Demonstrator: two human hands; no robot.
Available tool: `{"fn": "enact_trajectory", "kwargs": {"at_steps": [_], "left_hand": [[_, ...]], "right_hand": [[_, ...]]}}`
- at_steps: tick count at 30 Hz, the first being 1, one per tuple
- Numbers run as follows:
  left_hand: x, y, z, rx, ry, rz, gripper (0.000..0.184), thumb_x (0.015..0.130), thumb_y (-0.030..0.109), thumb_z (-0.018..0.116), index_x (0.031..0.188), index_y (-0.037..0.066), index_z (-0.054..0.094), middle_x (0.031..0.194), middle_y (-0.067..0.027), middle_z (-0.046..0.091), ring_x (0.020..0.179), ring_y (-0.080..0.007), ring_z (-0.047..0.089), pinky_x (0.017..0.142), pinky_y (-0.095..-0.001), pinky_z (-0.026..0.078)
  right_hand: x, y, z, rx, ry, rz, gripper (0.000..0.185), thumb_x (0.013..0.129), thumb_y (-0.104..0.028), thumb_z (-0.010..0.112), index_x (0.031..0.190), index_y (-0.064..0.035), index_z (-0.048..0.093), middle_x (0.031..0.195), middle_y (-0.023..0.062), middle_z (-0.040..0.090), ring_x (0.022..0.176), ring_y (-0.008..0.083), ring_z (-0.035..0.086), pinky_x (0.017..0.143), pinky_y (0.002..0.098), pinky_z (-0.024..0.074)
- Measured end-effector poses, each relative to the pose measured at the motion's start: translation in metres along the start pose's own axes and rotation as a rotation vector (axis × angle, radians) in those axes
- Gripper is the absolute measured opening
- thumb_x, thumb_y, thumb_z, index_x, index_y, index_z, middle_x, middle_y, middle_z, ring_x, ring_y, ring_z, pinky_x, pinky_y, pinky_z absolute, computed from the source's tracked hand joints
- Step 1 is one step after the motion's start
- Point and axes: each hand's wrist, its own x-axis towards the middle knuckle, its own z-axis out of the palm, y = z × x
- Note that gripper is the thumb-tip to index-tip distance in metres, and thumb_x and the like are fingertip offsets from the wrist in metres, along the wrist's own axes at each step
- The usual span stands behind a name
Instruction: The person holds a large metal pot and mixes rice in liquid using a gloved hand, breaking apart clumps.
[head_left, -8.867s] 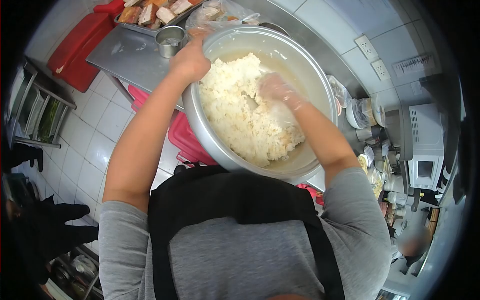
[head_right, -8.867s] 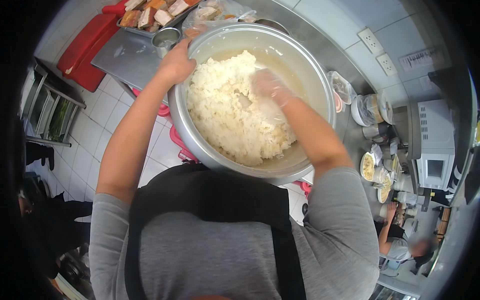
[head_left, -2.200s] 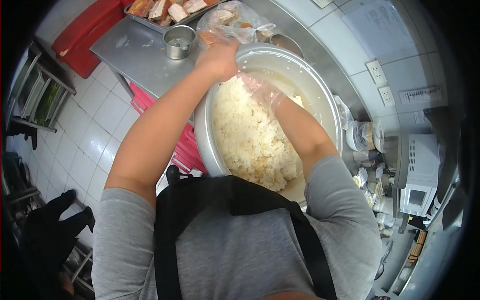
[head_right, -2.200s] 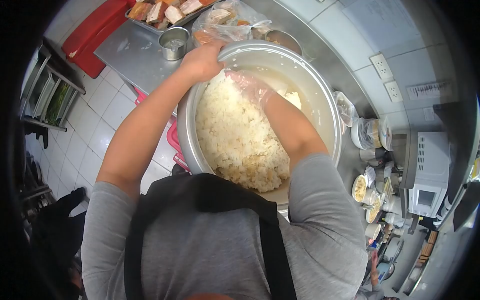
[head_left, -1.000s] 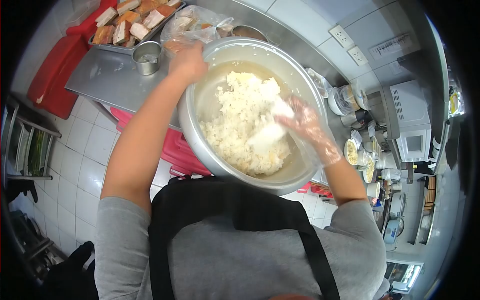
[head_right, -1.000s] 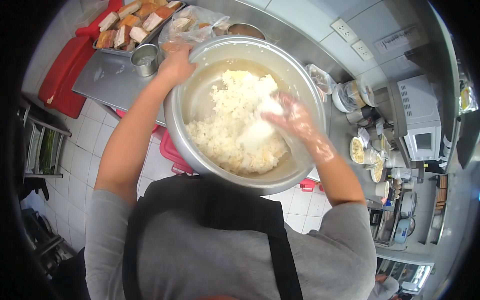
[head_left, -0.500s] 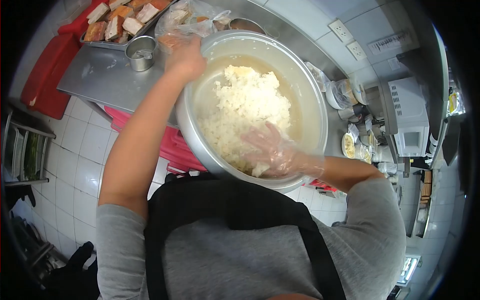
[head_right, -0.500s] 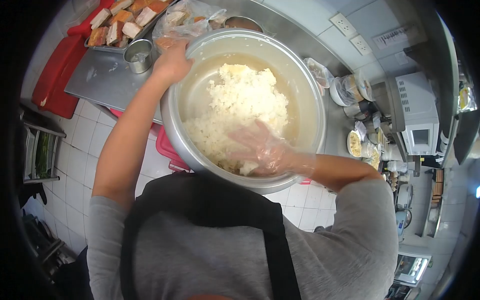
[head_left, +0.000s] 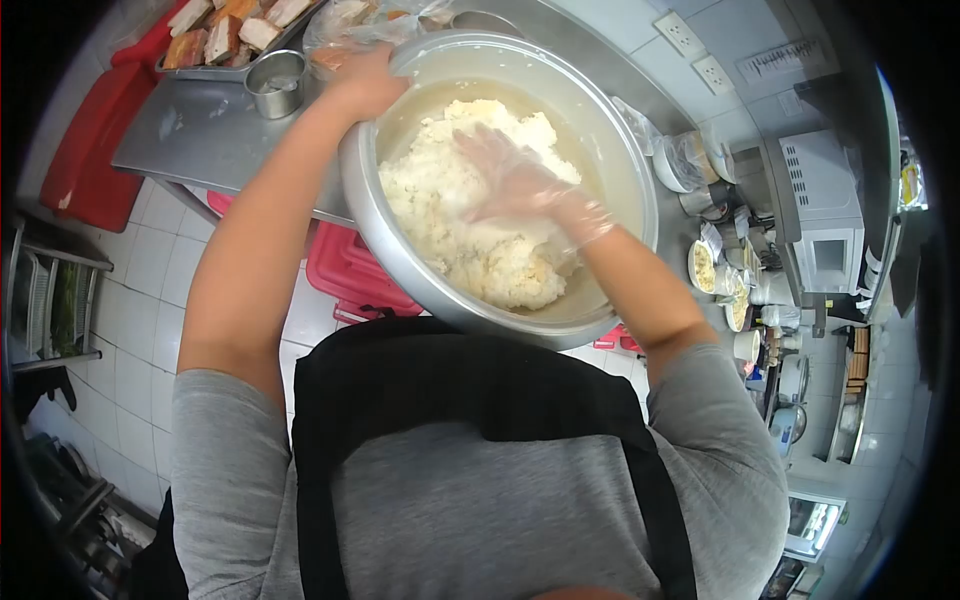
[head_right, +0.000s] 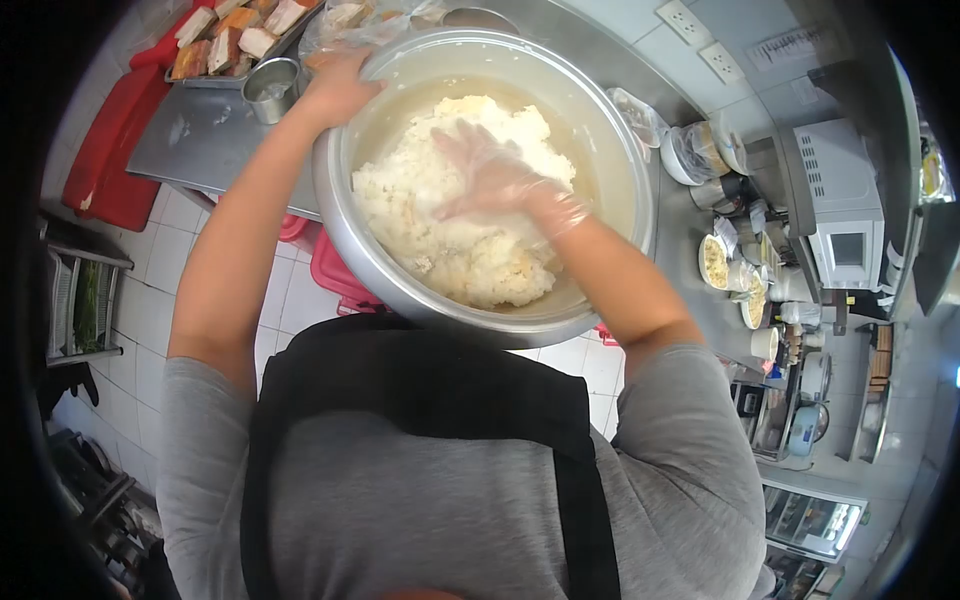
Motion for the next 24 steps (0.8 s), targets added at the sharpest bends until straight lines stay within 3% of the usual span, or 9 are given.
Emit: {"fn": "enact_trajectory", "kwargs": {"at_steps": [3, 5, 6, 8, 9, 12, 15, 18, 24], "left_hand": [[-0.035, -0.002, 0.003, -0.155, 0.268, 0.005, 0.084, 0.077, 0.034, 0.069, 0.139, -0.007, 0.03, 0.129, -0.0289, 0.051, 0.119, -0.0382, 0.052, 0.101, -0.0401, 0.041], [-0.088, 0.016, 0.013, -0.366, 0.403, -0.139, 0.093, 0.074, 0.023, 0.074, 0.144, -0.008, 0.02, 0.139, -0.03, 0.039, 0.127, -0.0367, 0.045, 0.106, -0.0394, 0.036], [-0.119, 0.029, 0.02, -0.659, 0.386, -0.222, 0.101, 0.071, 0.011, 0.076, 0.145, -0.008, 0.01, 0.143, -0.0298, 0.033, 0.131, -0.0334, 0.04, 0.107, -0.0391, 0.034], [-0.182, 0.074, 0.026, -0.964, 0.262, -0.363, 0.102, 0.073, 0.006, 0.073, 0.147, -0.004, 0.003, 0.14, -0.0264, 0.036, 0.129, -0.0298, 0.04, 0.106, -0.0375, 0.035], [-0.2, 0.086, 0.033, -1.046, 0.281, -0.38, 0.1, 0.073, 0.003, 0.07, 0.147, -0.003, 0.003, 0.137, -0.0239, 0.039, 0.126, -0.0283, 0.042, 0.104, -0.0361, 0.036], [-0.205, 0.087, 0.039, -1.05, 0.315, -0.333, 0.091, 0.072, -0.004, 0.062, 0.146, -0.001, 0.01, 0.13, -0.0187, 0.044, 0.119, -0.026, 0.046, 0.101, -0.0342, 0.038], [-0.193, 0.067, 0.031, -1.008, 0.301, -0.249, 0.085, 0.069, -0.008, 0.058, 0.144, -0.001, 0.019, 0.128, -0.0166, 0.047, 0.116, -0.0255, 0.049, 0.1, -0.0341, 0.039], [-0.16, 0.048, 0.011, -0.94, 0.273, -0.29, 0.083, 0.066, -0.005, 0.057, 0.143, 0.0, 0.026, 0.128, -0.0188, 0.049, 0.114, -0.0273, 0.052, 0.095, -0.0345, 0.045], [-0.088, 0.023, -0.025, -0.678, 0.071, -0.379, 0.081, 0.065, 0.003, 0.06, 0.141, -0.001, 0.033, 0.124, -0.0233, 0.055, 0.109, -0.0316, 0.058, 0.094, -0.0344, 0.045]], "right_hand": [[-0.024, 0.035, -0.055, 0.382, 0.019, 0.002, 0.044, 0.079, -0.035, 0.073, 0.116, -0.0118, 0.064, 0.136, 0.0194, 0.048, 0.129, 0.0303, 0.044, 0.108, 0.0391, 0.0339], [-0.039, 0.038, -0.088, 0.328, 0.08, 0.322, 0.036, 0.086, -0.039, 0.065, 0.095, -0.0055, 0.071, 0.108, 0.0118, 0.066, 0.103, 0.0244, 0.061, 0.091, 0.034, 0.0451], [-0.046, 0.047, -0.091, 0.309, 0.146, 0.355, 0.035, 0.087, -0.038, 0.063, 0.097, -0.0056, 0.07, 0.103, 0.0104, 0.066, 0.095, 0.0228, 0.061, 0.087, 0.0336, 0.0458], [-0.054, 0.071, -0.089, 0.273, 0.278, 0.43, 0.033, 0.09, -0.036, 0.06, 0.101, -0.0056, 0.068, 0.095, 0.0078, 0.067, 0.081, 0.0197, 0.062, 0.078, 0.0327, 0.0472], [-0.05, 0.097, -0.06, 0.334, 0.552, 0.353, 0.027, 0.091, -0.028, 0.062, 0.095, -0.0023, 0.066, 0.082, 0.0024, 0.062, 0.08, 0.0108, 0.058, 0.074, 0.0273, 0.0468], [-0.07, 0.092, -0.067, 0.595, 0.117, 0.446, 0.024, 0.09, -0.025, 0.062, 0.095, -0.0014, 0.065, 0.084, 0.0035, 0.064, 0.081, 0.0119, 0.059, 0.076, 0.029, 0.0473], [-0.094, 0.148, -0.025, 0.531, -0.041, 0.397, 0.022, 0.089, -0.023, 0.063, 0.094, -0.0012, 0.065, 0.085, 0.0048, 0.066, 0.082, 0.0134, 0.06, 0.079, 0.0315, 0.0475], [-0.112, 0.104, -0.035, 0.404, -0.237, 0.291, 0.017, 0.087, -0.018, 0.063, 0.092, -0.0017, 0.065, 0.085, 0.0077, 0.066, 0.08, 0.0164, 0.061, 0.078, 0.032, 0.0472], [-0.063, 0.04, -0.025, 0.232, -0.022, -0.152, 0.006, 0.079, -0.008, 0.063, 0.083, -0.0041, 0.064, 0.081, 0.0141, 0.06, 0.078, 0.0278, 0.06, 0.076, 0.0381, 0.0466]]}}
